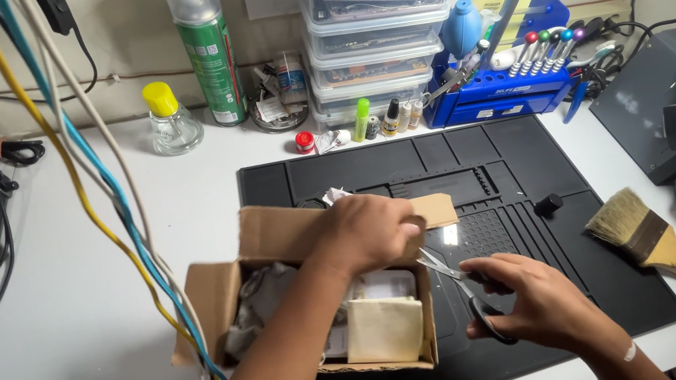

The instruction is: Cutting pieces of cardboard from a box with scissors and carrying items through the house.

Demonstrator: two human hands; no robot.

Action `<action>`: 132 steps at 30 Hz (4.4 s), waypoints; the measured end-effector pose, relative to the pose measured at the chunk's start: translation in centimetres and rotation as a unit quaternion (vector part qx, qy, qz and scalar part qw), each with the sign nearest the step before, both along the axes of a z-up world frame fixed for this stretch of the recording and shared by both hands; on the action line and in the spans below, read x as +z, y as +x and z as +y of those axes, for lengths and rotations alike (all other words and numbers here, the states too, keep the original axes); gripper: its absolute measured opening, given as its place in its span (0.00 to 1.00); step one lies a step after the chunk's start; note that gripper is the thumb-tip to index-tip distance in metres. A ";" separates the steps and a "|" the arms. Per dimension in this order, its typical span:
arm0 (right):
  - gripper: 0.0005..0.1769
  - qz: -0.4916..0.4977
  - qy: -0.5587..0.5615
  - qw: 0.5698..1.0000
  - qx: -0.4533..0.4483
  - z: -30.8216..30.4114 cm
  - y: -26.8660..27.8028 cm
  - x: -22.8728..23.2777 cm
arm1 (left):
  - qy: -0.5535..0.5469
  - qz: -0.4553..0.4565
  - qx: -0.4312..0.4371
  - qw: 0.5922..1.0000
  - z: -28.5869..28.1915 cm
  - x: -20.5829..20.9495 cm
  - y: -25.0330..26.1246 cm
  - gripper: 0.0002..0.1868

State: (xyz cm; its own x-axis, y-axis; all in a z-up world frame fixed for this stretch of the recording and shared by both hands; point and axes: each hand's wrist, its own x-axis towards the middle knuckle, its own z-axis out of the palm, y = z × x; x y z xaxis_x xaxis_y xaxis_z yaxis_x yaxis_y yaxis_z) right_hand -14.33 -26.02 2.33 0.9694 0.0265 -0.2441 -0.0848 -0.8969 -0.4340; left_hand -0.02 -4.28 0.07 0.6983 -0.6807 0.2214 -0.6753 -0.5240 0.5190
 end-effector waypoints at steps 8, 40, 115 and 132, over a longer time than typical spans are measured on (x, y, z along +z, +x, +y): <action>0.52 0.064 -0.161 0.985 0.004 -2.8 0.1 3.5 | 0.061 0.028 -0.043 0.997 -5.2 0.1 0.9 0.11; 0.51 0.047 -0.091 0.973 0.206 -6.4 7.2 -1.0 | 0.039 0.152 0.062 0.986 -6.8 -0.9 2.7 0.13; 0.37 0.034 -0.079 0.969 0.230 0.7 11.2 1.7 | 0.129 0.189 0.254 0.940 3.5 1.5 3.1 0.18; 0.37 0.081 -0.121 0.959 0.243 -0.1 13.2 0.2 | 0.107 0.207 0.245 0.941 3.9 0.8 3.6 0.18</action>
